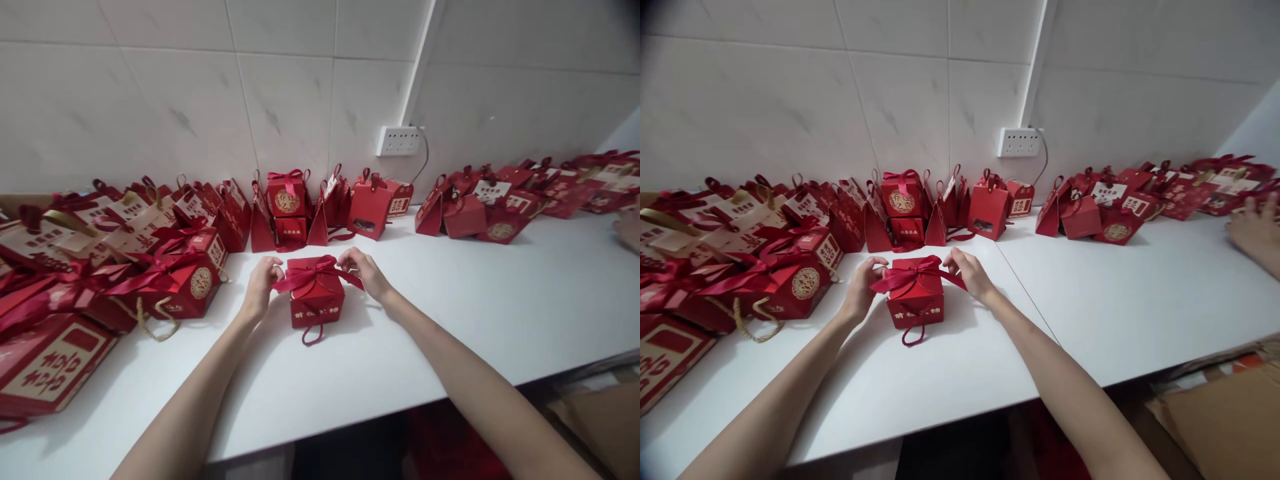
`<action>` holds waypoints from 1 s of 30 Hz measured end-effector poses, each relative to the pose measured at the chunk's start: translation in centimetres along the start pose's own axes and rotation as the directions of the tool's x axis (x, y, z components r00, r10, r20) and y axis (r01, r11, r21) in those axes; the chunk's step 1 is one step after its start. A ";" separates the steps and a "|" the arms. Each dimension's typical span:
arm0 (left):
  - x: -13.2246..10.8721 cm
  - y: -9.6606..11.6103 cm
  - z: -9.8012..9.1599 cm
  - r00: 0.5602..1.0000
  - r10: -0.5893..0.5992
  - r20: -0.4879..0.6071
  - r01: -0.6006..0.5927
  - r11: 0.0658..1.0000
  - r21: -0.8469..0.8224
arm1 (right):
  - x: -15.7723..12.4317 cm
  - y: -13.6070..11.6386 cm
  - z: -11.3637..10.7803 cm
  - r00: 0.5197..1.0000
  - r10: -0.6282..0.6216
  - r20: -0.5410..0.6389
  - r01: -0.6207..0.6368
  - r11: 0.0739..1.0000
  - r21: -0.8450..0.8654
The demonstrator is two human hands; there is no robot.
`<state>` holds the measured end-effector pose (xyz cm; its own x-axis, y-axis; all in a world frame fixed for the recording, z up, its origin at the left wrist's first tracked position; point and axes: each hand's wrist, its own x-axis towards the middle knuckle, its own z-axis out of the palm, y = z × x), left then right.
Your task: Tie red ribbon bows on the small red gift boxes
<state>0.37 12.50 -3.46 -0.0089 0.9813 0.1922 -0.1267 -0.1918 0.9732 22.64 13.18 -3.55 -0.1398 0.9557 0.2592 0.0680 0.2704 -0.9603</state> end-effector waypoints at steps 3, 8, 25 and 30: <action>-0.4 1.8 -0.9 0.989 -0.119 0.089 0.116 0.993 0.039 | 0.0 0.0 -0.2 0.993 0.050 0.110 -0.056 0.997 0.050; -1.1 3.5 -1.9 0.825 -0.396 0.403 0.304 0.912 0.274 | -0.3 -0.5 -0.1 0.942 0.133 0.307 -0.160 0.985 0.062; -1.2 4.0 -1.8 0.744 -0.401 0.534 0.254 0.909 0.330 | -0.1 -1.2 -0.1 0.909 0.158 0.386 -0.228 0.963 0.142; -1.0 3.5 -1.5 0.838 -0.310 0.449 0.306 0.948 0.085 | -0.1 -1.2 0.0 0.915 0.150 0.375 -0.243 0.946 0.216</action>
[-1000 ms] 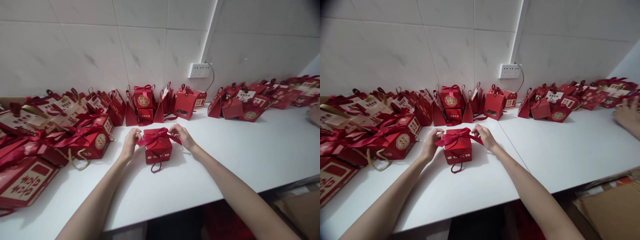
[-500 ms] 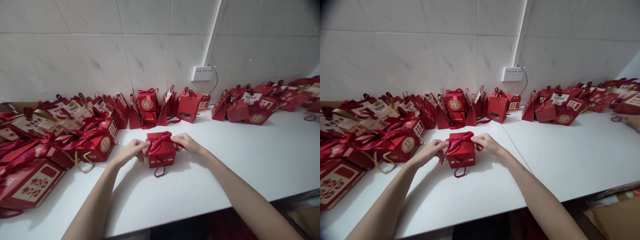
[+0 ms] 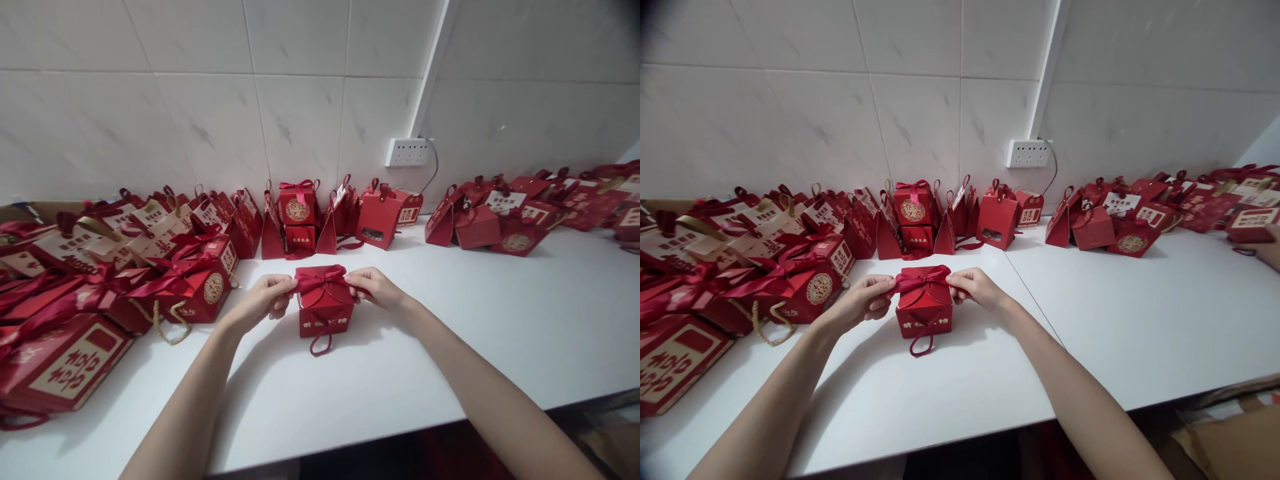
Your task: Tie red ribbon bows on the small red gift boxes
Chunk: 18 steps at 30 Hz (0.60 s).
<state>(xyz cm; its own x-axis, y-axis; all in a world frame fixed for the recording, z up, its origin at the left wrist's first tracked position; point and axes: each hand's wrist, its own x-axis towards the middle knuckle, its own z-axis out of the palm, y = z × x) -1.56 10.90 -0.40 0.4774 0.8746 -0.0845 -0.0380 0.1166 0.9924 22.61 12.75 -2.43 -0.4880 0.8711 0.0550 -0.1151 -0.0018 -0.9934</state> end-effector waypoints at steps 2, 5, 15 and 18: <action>0.1 -0.1 0.1 0.999 0.029 -0.036 -0.031 0.998 -0.054 | -0.1 -0.2 0.0 1.000 -0.001 -0.006 0.001 1.000 0.030; 0.2 -0.2 0.2 0.998 0.039 -0.055 -0.045 0.994 -0.098 | -0.3 -0.5 0.0 1.000 0.000 -0.006 0.001 0.997 0.078; 0.4 -0.9 -0.1 0.994 0.071 -0.081 -0.082 0.988 -0.134 | -0.4 -0.7 -0.1 1.000 -0.001 0.021 -0.003 0.988 0.157; 0.4 -0.9 -0.1 0.994 0.079 -0.074 -0.089 0.986 -0.142 | -0.4 -0.6 -0.2 1.000 -0.002 0.024 -0.002 0.987 0.162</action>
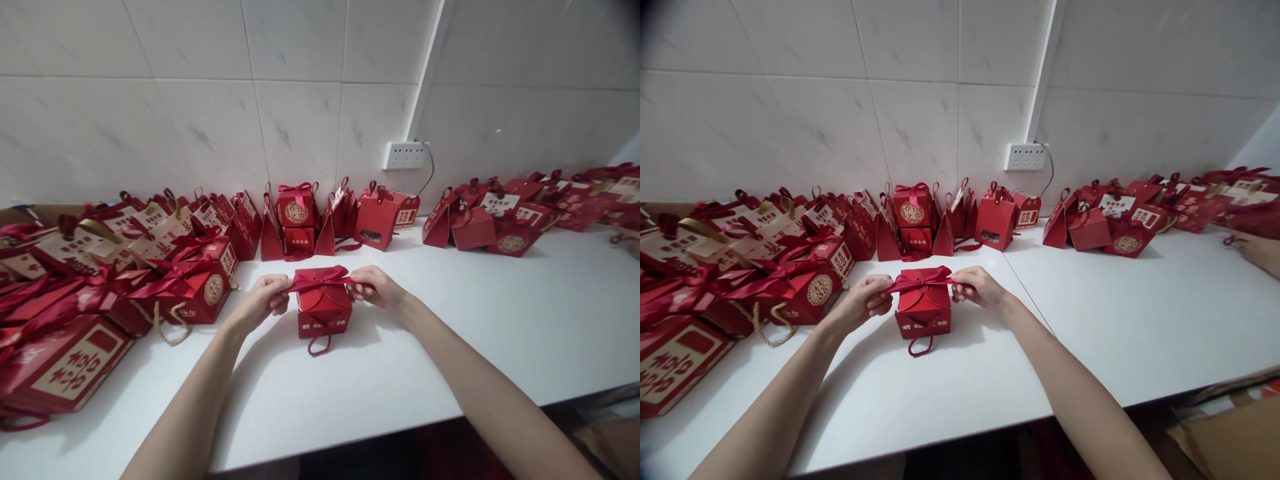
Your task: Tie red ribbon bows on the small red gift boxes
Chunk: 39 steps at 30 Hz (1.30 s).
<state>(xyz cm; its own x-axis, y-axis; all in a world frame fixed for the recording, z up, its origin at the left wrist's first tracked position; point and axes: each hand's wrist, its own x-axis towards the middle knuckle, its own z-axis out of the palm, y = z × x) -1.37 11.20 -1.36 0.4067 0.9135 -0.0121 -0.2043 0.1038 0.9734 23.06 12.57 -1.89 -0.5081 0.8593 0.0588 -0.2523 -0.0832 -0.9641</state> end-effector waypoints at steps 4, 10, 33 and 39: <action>0.0 -0.2 -0.2 1.000 0.002 0.007 -0.002 1.000 -0.002 | 0.1 0.2 -0.2 1.000 -0.009 0.001 0.009 1.000 0.007; 0.1 -0.2 -0.3 1.000 0.009 0.006 -0.009 1.000 0.006 | 0.1 0.2 -0.3 1.000 -0.007 -0.009 0.008 1.000 0.019; -0.5 0.9 -1.1 0.990 0.116 -0.078 -0.125 0.985 -0.116 | -0.1 -0.3 -1.9 0.987 -0.095 -0.129 0.119 0.974 0.195; -0.6 1.3 -1.7 0.980 0.126 -0.154 -0.161 0.958 -0.238 | -0.3 -0.5 -2.1 0.983 -0.108 -0.151 0.144 0.956 0.256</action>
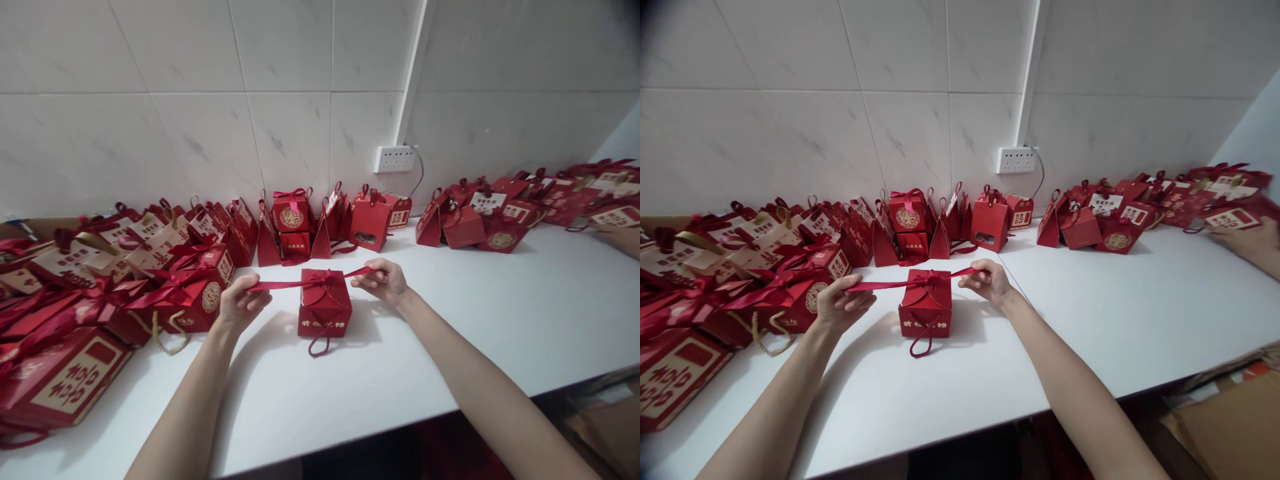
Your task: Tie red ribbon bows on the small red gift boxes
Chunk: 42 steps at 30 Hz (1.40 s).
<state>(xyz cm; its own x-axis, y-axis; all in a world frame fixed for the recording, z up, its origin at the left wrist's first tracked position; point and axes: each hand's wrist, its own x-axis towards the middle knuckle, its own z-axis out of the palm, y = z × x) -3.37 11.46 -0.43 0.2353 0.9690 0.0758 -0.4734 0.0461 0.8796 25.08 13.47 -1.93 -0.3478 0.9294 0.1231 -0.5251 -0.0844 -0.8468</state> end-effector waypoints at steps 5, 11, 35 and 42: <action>-0.1 0.4 -0.2 0.998 0.038 -0.043 -0.043 0.993 -0.110 | 0.1 0.0 -0.4 1.000 -0.006 -0.013 0.007 0.999 0.042; -0.3 0.7 -0.4 0.994 0.069 -0.086 -0.087 0.970 -0.225 | 0.0 -0.2 -0.8 0.999 -0.014 -0.035 0.016 0.998 0.065; 0.0 0.6 -2.8 0.968 0.157 -0.197 -0.234 0.853 -0.467 | -0.7 -1.3 -3.3 0.972 -0.214 -0.096 0.232 0.940 0.251; 0.0 1.2 -3.0 0.957 0.180 -0.230 -0.271 0.840 -0.470 | -0.9 -2.1 -3.8 0.965 -0.251 -0.074 0.262 0.924 0.278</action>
<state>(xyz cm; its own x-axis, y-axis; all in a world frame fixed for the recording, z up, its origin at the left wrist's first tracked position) -6.48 12.21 -0.79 -0.0550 0.9909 0.1225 -0.8604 -0.1093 0.4978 29.48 14.14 -2.28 -0.1463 0.9449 0.2929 -0.7922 0.0654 -0.6067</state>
